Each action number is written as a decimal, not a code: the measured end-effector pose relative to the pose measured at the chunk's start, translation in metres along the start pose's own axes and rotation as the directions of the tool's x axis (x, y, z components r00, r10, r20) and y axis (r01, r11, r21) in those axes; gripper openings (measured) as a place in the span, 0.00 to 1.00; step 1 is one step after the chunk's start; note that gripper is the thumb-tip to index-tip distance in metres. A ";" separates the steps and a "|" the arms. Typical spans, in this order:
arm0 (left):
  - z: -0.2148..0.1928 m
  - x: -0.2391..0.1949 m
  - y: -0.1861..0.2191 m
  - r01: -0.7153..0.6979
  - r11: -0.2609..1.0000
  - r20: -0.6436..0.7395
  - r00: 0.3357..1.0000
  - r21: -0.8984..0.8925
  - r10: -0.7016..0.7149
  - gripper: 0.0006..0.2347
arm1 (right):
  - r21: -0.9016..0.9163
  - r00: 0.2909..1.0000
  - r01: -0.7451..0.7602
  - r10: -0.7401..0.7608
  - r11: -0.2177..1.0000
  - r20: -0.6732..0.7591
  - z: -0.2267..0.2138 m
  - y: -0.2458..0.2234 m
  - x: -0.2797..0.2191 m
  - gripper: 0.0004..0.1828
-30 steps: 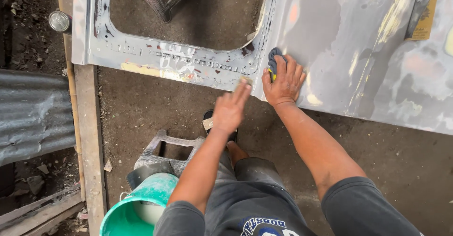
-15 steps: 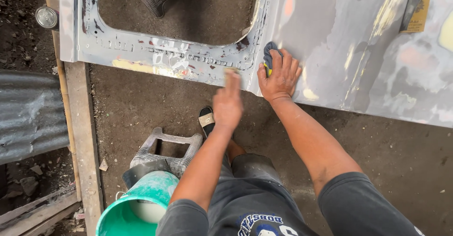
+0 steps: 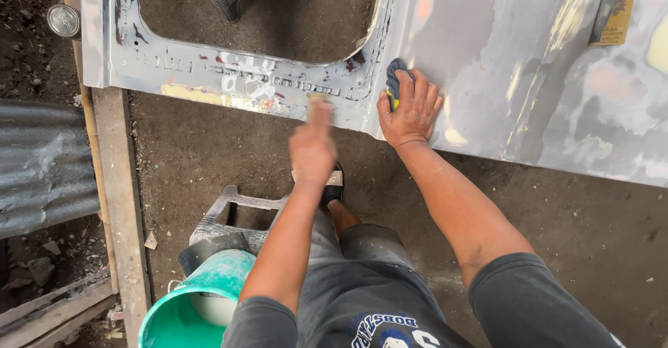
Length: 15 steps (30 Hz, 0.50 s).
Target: The person sands the edge of a large, grey metal sheet using a yellow sanding block. They briefly dip the block into a green bucket of water before resuming the sanding process on the metal surface.
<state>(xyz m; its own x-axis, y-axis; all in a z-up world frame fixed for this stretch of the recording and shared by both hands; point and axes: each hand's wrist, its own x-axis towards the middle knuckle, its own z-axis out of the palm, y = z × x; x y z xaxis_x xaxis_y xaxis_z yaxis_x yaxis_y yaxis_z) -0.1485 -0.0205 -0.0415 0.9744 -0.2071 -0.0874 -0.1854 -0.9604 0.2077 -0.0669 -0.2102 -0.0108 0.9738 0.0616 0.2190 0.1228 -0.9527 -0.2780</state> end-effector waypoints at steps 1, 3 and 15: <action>0.003 0.000 0.000 -0.002 1.000 -0.002 1.000 0.000 0.002 0.34 | -0.001 1.000 0.000 0.000 1.000 -0.002 0.000 0.000 0.000 0.27; 0.009 -0.005 0.002 0.369 0.893 -0.102 0.909 -0.257 -0.405 0.31 | -0.009 1.000 0.008 -0.008 1.000 -0.005 -0.001 -0.001 -0.001 0.26; 0.003 -0.009 0.031 0.264 0.926 0.073 0.964 -0.270 -0.254 0.32 | -0.036 1.000 0.019 -0.020 0.999 -0.020 0.001 -0.001 -0.003 0.27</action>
